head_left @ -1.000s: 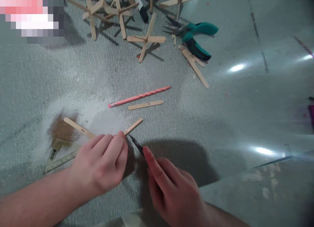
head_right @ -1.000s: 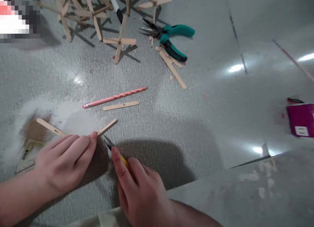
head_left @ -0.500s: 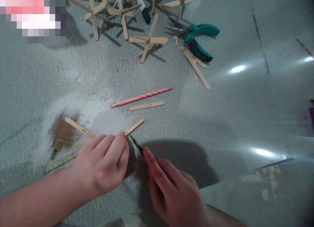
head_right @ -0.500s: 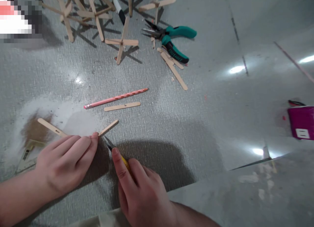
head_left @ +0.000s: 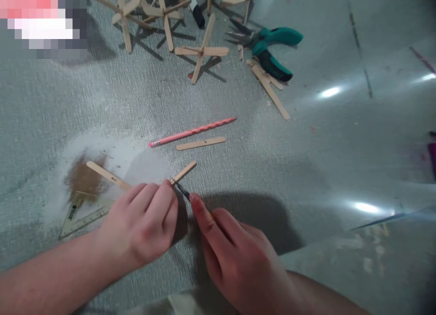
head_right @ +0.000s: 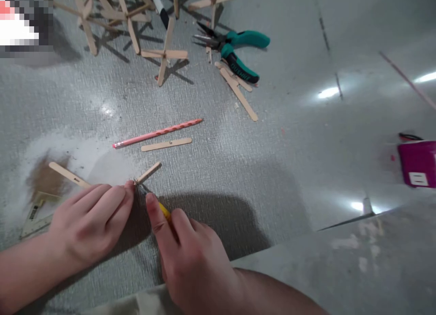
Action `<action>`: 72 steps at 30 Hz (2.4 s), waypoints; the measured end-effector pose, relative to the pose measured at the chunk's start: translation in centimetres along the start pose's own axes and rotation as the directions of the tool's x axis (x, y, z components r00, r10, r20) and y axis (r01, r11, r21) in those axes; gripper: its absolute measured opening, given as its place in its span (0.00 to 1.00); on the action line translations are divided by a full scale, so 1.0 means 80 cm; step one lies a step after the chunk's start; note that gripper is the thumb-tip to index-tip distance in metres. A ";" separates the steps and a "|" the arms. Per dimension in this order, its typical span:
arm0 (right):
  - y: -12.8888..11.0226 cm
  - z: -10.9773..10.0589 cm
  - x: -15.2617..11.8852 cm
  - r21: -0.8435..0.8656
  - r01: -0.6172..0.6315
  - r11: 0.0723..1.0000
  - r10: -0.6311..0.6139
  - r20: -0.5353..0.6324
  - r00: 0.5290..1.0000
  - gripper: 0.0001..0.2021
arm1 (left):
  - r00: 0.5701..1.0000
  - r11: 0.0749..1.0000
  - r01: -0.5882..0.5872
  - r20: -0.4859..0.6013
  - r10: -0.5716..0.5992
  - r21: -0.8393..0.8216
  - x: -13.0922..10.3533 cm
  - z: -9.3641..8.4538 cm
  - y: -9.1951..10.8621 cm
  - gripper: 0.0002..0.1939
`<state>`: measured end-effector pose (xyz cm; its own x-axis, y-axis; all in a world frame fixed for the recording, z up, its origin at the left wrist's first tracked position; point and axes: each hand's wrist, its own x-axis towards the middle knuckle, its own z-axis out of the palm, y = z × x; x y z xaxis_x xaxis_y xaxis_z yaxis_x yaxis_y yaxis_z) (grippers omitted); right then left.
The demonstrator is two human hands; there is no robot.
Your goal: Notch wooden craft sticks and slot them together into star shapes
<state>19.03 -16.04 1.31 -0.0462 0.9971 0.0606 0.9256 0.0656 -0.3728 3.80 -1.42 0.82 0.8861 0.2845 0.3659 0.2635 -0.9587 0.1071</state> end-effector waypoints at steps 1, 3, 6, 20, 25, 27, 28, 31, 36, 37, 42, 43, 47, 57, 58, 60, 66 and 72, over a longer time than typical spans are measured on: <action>0.000 0.001 0.000 0.003 0.003 1.000 -0.003 -0.006 1.000 0.31 | 1.000 1.000 -0.008 0.003 0.008 0.007 0.000 0.000 -0.001 0.14; 0.001 0.003 0.000 0.012 0.000 1.000 0.000 -0.018 1.000 0.31 | 1.000 0.999 -0.024 0.012 0.024 0.025 -0.001 -0.001 -0.002 0.13; 0.000 0.008 -0.005 0.026 -0.008 1.000 0.009 -0.041 0.999 0.32 | 0.999 0.994 -0.045 0.011 0.044 0.099 -0.001 -0.002 -0.003 0.11; -0.003 0.005 -0.012 -0.070 0.007 0.998 -0.009 -0.018 1.000 0.34 | 0.997 0.997 -0.066 0.032 0.064 0.039 0.004 -0.003 -0.002 0.16; 0.002 0.004 -0.002 -0.091 0.047 0.995 -0.047 0.000 0.999 0.35 | 0.998 0.999 -0.044 0.042 0.044 0.013 0.002 -0.003 -0.002 0.16; 0.004 0.006 0.000 -0.088 0.056 0.995 -0.057 -0.005 0.998 0.36 | 0.998 0.999 -0.039 0.040 0.039 0.012 0.002 -0.003 -0.002 0.16; 0.005 0.007 0.001 -0.083 0.058 0.995 -0.058 -0.006 0.998 0.36 | 0.999 0.999 -0.036 0.038 0.035 0.018 0.002 -0.004 -0.002 0.16; 0.005 0.010 -0.001 -0.063 0.042 0.997 -0.042 -0.012 0.999 0.36 | 0.999 0.997 -0.031 0.020 0.030 0.073 0.001 -0.004 -0.001 0.13; 0.003 0.013 -0.008 -0.022 0.017 1.000 -0.017 -0.033 0.999 0.34 | 0.999 0.989 -0.037 0.011 0.036 0.145 0.000 -0.003 0.001 0.10; 0.003 0.012 -0.009 -0.016 0.017 1.000 -0.018 -0.034 0.999 0.34 | 0.999 0.989 -0.041 0.017 0.038 0.142 0.000 -0.003 0.002 0.10; 0.003 0.012 -0.010 -0.021 0.019 1.000 -0.019 -0.035 0.999 0.33 | 0.999 0.995 -0.031 0.025 0.029 0.090 0.000 -0.002 0.001 0.13; 0.003 0.012 -0.010 -0.029 0.022 0.999 -0.023 -0.029 0.999 0.34 | 0.999 0.997 -0.034 0.023 0.033 0.072 0.000 -0.002 0.000 0.14; 0.007 0.012 -0.003 -0.039 0.053 0.998 -0.054 -0.016 0.998 0.35 | 0.999 1.000 -0.013 0.031 0.012 0.028 0.000 -0.001 -0.003 0.16; 0.006 0.004 0.007 -0.026 0.034 0.999 -0.035 -0.016 0.999 0.27 | 0.995 0.991 0.076 0.054 -0.082 0.106 -0.013 -0.001 -0.003 0.10; 0.006 0.005 0.006 -0.028 0.033 0.999 -0.034 -0.025 0.999 0.28 | 0.990 0.986 0.113 0.072 -0.123 0.125 -0.014 0.000 -0.003 0.08; 0.006 0.008 0.004 -0.020 0.038 0.999 -0.038 -0.031 0.999 0.29 | 0.984 0.975 0.159 0.057 -0.170 0.157 -0.015 0.002 -0.003 0.06; 0.009 0.013 -0.004 -0.051 0.040 0.998 -0.042 -0.039 0.998 0.31 | 0.993 0.983 0.116 0.005 -0.118 0.145 -0.014 0.008 -0.005 0.09; 0.010 0.016 -0.008 -0.103 0.042 0.994 -0.049 -0.063 0.997 0.28 | 0.995 0.983 0.088 0.036 -0.095 0.161 -0.015 0.008 -0.004 0.12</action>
<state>19.37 -16.54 -0.19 -0.0676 0.9883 0.1367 0.9566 0.1031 -0.2726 2.91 -1.42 -0.23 0.8704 0.3737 0.3205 0.3982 -0.9172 -0.0118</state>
